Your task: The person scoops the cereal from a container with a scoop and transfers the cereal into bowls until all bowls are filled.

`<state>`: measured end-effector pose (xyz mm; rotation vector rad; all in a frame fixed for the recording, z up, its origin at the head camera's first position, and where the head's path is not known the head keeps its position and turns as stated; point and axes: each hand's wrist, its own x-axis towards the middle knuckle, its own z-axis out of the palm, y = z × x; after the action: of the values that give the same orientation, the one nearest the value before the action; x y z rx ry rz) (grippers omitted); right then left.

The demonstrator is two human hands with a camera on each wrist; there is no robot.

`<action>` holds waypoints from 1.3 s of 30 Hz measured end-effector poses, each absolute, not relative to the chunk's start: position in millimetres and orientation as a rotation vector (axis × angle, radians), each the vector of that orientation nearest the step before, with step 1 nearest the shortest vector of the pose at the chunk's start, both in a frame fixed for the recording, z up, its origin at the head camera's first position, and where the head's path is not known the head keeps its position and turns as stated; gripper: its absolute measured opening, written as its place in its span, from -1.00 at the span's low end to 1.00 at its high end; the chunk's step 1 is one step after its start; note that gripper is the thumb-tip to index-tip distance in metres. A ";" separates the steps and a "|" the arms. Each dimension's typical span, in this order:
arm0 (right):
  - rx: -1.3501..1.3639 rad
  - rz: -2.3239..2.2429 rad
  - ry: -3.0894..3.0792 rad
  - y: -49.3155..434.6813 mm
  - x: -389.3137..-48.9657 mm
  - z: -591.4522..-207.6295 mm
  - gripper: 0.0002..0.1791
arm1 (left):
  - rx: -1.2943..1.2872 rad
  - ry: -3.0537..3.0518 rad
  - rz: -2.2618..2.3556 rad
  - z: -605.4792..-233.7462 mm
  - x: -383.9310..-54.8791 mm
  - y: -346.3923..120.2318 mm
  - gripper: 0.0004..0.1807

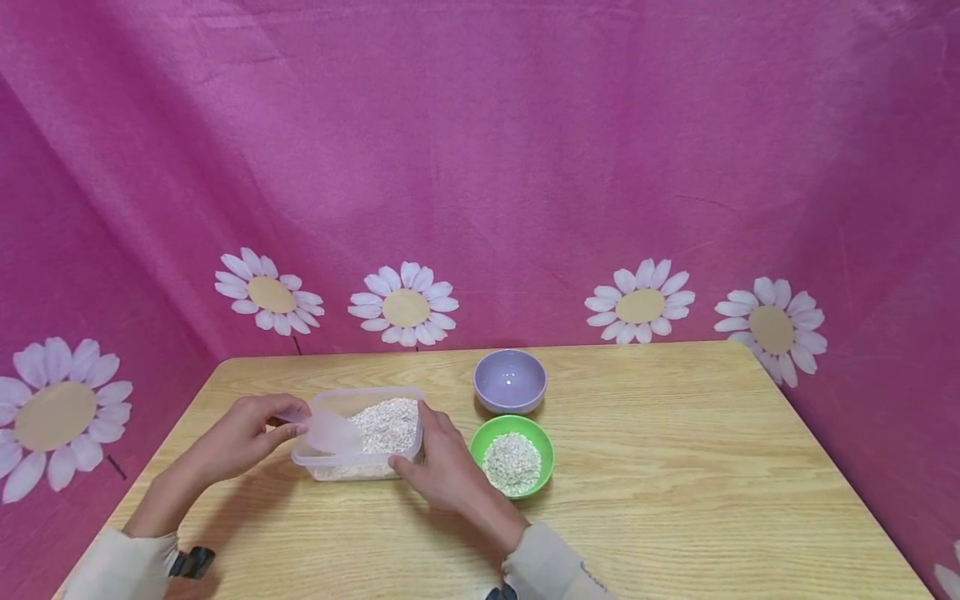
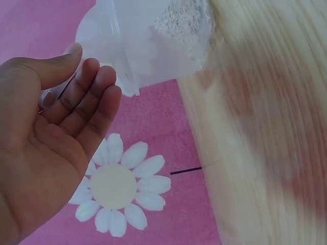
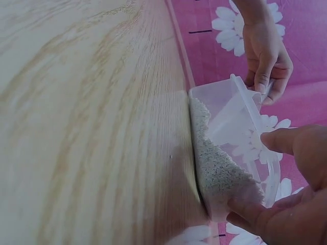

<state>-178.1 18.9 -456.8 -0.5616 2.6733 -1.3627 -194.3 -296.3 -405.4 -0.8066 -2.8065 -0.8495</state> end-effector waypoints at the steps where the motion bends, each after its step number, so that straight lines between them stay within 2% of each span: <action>1: -0.564 -1.363 2.671 18.7 -178.3 -457.3 -0.01 | -0.814 -2.813 -0.838 -405.1 -193.7 -295.3 -0.89; 15: -0.552 -1.352 2.672 15.4 -178.7 -459.1 0.00 | -0.790 -2.823 -0.947 -418.8 -187.5 -271.5 -0.85; 29: -0.552 -1.347 2.715 15.4 -176.2 -456.8 -0.03 | -0.655 -2.827 -1.173 -435.6 -191.5 -249.0 -0.93; 39: -0.592 -1.364 2.726 13.3 -177.1 -457.7 -0.04 | -0.658 -2.849 -1.121 -434.2 -191.0 -248.0 -0.96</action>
<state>-177.1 13.3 -457.7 -0.5915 2.7255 -1.3642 -191.0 -248.0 -434.2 -0.6582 -2.8487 -1.1206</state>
